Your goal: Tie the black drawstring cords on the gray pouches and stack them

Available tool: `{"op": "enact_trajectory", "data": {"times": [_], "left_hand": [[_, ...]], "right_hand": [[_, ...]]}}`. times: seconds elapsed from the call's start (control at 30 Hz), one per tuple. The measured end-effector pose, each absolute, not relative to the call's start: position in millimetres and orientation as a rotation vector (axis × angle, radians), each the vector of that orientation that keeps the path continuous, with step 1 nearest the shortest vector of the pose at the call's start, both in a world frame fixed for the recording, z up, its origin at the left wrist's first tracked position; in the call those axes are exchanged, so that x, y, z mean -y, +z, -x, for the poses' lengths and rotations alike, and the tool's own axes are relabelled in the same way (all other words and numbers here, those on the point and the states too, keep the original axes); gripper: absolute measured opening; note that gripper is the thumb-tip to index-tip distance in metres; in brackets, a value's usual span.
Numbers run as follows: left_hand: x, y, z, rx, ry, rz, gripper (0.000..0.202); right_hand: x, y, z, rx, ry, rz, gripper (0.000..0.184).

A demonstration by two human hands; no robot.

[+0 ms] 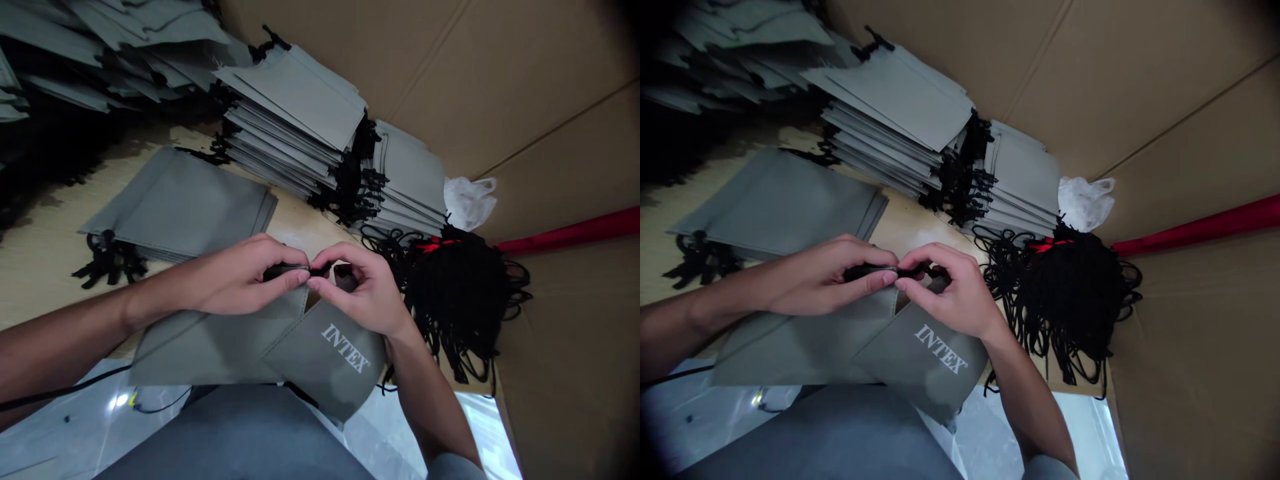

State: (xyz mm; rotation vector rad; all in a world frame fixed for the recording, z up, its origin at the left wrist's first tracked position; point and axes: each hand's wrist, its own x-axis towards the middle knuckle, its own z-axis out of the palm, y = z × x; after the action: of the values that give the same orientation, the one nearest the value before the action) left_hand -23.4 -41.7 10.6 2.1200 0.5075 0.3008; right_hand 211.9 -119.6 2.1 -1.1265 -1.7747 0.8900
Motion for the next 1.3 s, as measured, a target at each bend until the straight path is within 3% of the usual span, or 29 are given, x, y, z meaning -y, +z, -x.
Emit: {"op": "enact_trajectory", "data": {"times": [0.33, 0.57, 0.83, 1.1, 1.3], "left_hand": [[38.8, 11.3, 26.5, -0.392, 0.312, -2.093, 0.024], [34.2, 10.8, 30.2, -0.388, 0.327, -2.005, 0.025], [36.2, 7.2, 27.2, -0.476, 0.39, -2.064, 0.02], [42.6, -2.7, 20.0, -0.422, 0.75, -1.879, 0.023], [43.7, 0.4, 19.9, -0.448, 0.859, -2.054, 0.013]], "right_hand": [[122.2, -0.3, -213.6, 1.752, 0.973, 1.151, 0.01], [124.2, 4.2, -214.1, 1.685, 1.085, 1.096, 0.019], [124.4, 3.8, -215.3, 1.774, 0.906, 1.12, 0.022], [124.3, 1.6, -213.8, 1.658, 0.907, 1.153, 0.02], [126.9, 1.8, -207.0, 1.584, 0.822, 1.163, 0.018]]}}
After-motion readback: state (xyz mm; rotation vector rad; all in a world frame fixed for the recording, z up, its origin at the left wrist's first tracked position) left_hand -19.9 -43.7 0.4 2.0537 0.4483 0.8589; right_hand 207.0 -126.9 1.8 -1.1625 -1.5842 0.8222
